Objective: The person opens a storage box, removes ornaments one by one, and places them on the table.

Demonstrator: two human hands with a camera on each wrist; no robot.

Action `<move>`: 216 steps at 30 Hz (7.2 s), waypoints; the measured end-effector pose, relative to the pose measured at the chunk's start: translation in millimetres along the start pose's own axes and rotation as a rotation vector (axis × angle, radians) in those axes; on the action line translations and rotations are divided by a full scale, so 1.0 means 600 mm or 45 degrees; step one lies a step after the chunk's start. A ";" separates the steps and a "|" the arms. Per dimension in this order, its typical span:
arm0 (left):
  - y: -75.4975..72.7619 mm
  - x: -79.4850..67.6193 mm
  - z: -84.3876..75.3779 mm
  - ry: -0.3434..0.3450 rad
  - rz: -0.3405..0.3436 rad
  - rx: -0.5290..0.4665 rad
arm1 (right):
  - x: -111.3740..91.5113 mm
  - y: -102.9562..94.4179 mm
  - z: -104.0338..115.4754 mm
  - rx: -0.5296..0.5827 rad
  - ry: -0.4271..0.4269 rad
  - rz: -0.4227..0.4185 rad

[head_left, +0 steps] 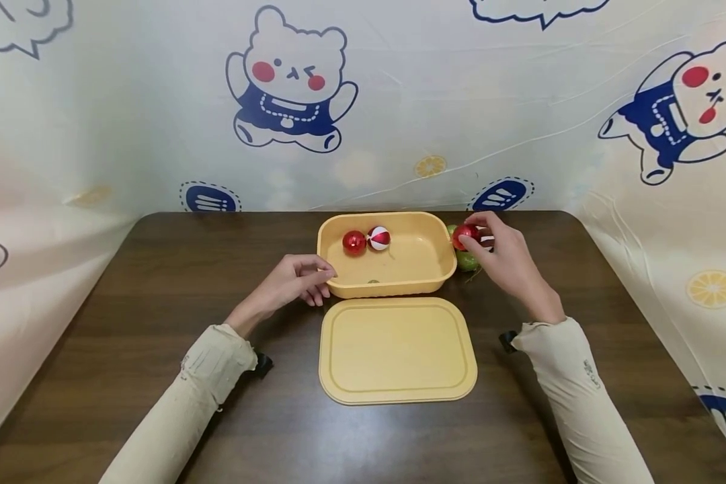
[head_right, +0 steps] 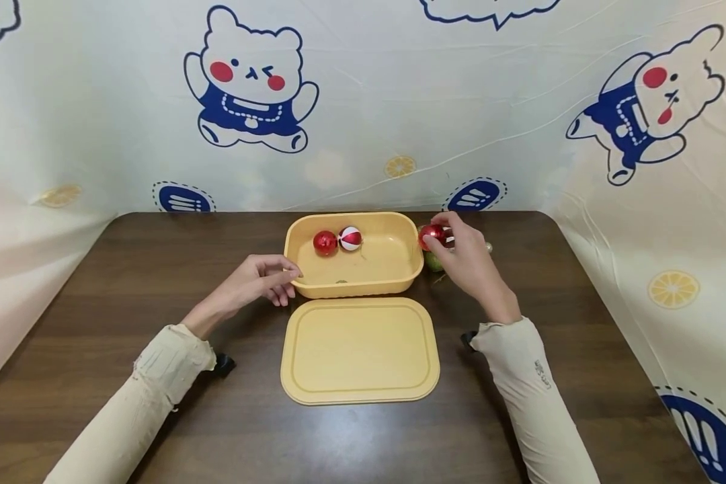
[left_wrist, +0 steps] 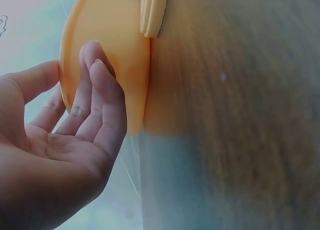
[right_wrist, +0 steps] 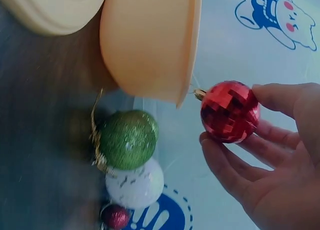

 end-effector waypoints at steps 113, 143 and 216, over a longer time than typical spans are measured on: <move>0.000 -0.001 0.000 0.017 0.014 -0.016 | 0.057 0.094 0.072 -0.207 -0.166 0.231; 0.000 -0.001 -0.004 0.009 0.018 -0.009 | 0.102 0.223 0.090 -0.224 -0.235 0.436; 0.001 -0.002 -0.001 0.013 0.015 -0.001 | -0.037 -0.045 -0.044 -0.085 0.013 -0.184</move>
Point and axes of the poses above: each hand's wrist, its own x-axis towards the middle knuckle, its own y-axis out of the palm, z = x × y, the point moved 5 cm from there along x, towards the middle knuckle
